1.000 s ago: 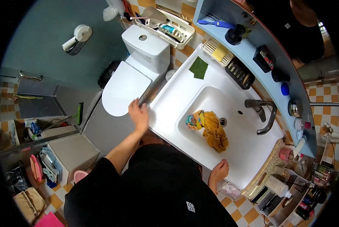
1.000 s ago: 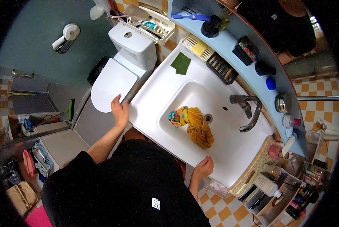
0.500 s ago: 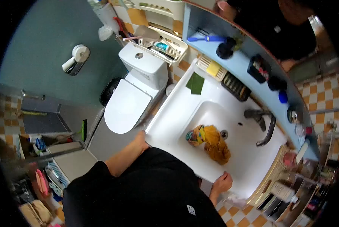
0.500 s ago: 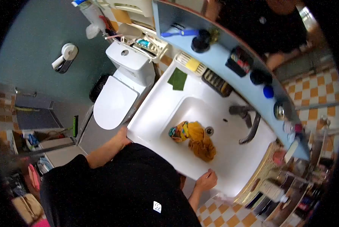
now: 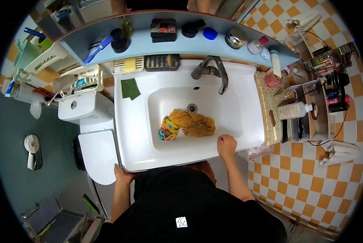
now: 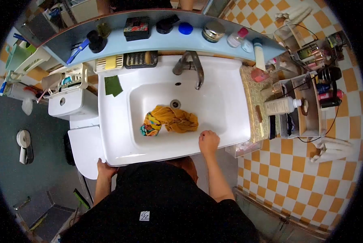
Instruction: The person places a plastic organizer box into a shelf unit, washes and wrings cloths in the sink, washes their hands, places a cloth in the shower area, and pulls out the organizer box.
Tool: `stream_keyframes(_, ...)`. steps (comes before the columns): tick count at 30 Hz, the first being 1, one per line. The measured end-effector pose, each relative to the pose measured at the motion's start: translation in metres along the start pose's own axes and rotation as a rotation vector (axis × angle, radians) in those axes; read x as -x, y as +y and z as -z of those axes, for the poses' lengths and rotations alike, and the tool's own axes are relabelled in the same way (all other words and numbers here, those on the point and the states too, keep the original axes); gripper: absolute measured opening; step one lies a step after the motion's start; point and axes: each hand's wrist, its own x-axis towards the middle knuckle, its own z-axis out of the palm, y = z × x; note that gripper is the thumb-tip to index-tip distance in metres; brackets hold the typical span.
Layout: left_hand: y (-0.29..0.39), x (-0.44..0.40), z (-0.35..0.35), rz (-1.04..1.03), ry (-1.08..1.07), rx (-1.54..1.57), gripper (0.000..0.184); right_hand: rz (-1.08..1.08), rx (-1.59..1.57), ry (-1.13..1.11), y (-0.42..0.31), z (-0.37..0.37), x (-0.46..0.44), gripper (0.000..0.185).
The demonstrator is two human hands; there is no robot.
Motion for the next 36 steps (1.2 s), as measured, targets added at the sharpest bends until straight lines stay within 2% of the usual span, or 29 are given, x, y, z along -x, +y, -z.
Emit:
stream_keyframes(2,-0.001,0.014,-0.011,-0.373,0.296,-0.286,0.071,-0.173,-0.296,0.006,0.014,-0.012,-0.032,0.015)
stream_keyframes(3,0.006,0.006,-0.003,-0.622,0.299,-0.401,0.069,-0.256,-0.445,-0.001,0.020,-0.016,-0.052,0.017)
stream_keyframes(4,0.012,-0.002,0.003,-0.874,0.305,-0.512,0.067,-0.207,-0.417,0.077,0.018,-0.009,-0.078,0.019)
stream_keyframes(5,0.013,0.015,-0.015,-1.029,0.291,-0.542,0.064,-0.154,-0.392,0.153,0.013,0.001,-0.108,0.022)
stream_keyframes(6,0.016,0.035,-0.041,-1.186,0.277,-0.574,0.061,-0.066,-0.495,0.248,0.011,0.004,-0.139,0.024)
stream_keyframes(8,0.008,0.050,-0.079,-1.201,0.080,-0.458,0.057,0.028,-0.633,0.324,0.003,0.006,-0.201,0.036)
stream_keyframes(10,-0.015,0.070,-0.122,-1.125,-0.098,-0.502,0.054,0.106,-0.715,0.327,-0.015,0.013,-0.242,0.036)
stream_keyframes(12,-0.041,0.069,-0.155,-0.917,-0.283,-0.542,0.053,0.137,-0.738,0.243,-0.031,0.009,-0.271,0.036)
stream_keyframes(13,-0.058,0.070,-0.174,-0.835,-0.329,-0.597,0.053,0.270,-0.724,0.248,-0.028,-0.002,-0.285,0.037)
stream_keyframes(16,-0.114,0.072,-0.234,-0.601,-0.513,-0.717,0.046,0.236,-0.528,0.208,-0.044,0.018,-0.285,0.036)
stream_keyframes(18,-0.151,0.060,-0.268,-0.424,-0.648,-0.617,0.039,0.078,-0.681,0.209,-0.036,-0.002,-0.297,0.033)
stream_keyframes(19,-0.171,0.055,-0.285,-0.359,-0.639,-0.570,0.036,-0.007,-0.753,0.206,-0.032,-0.011,-0.299,0.032)
stream_keyframes(20,-0.186,0.048,-0.300,-0.294,-0.638,-0.524,0.033,-0.147,-0.930,0.070,-0.032,-0.015,-0.292,0.032)
stream_keyframes(22,-0.214,0.025,-0.326,-0.096,-0.504,-0.394,0.031,-0.434,-1.262,-0.194,-0.035,-0.014,-0.266,0.031)
stream_keyframes(24,-0.231,-0.010,-0.346,0.072,-0.459,-0.241,0.029,-0.463,-1.623,-0.397,-0.026,-0.065,-0.230,0.026)
stream_keyframes(26,-0.237,-0.039,-0.357,0.181,-0.505,-0.158,0.027,-0.609,-2.413,-0.582,-0.047,-0.047,-0.186,0.018)
stream_keyframes(28,-0.234,-0.049,-0.364,0.261,-0.571,-0.177,0.026,-0.726,-2.647,-0.628,-0.058,-0.015,-0.168,0.011)
stream_keyframes(29,-0.242,-0.047,-0.363,0.226,-0.639,-0.143,0.025,-0.756,-2.737,-0.660,-0.065,0.000,-0.160,0.010)
stream_keyframes(31,-0.250,-0.044,-0.361,0.189,-0.765,-0.070,0.025,-0.750,-2.718,-0.660,-0.075,0.018,-0.155,0.010)
stream_keyframes(33,-0.258,-0.046,-0.361,0.284,-0.895,0.003,0.027,-0.345,-2.887,-0.883,-0.057,-0.054,-0.172,0.010)
stream_keyframes(35,-0.263,-0.054,-0.361,0.495,-1.054,0.087,0.029,-0.894,-2.414,-0.242,-0.087,-0.024,-0.181,0.013)
stream_keyframes(36,-0.267,-0.058,-0.362,0.613,-1.135,0.122,0.031,-0.526,-1.817,-0.189,-0.083,-0.011,-0.187,0.013)
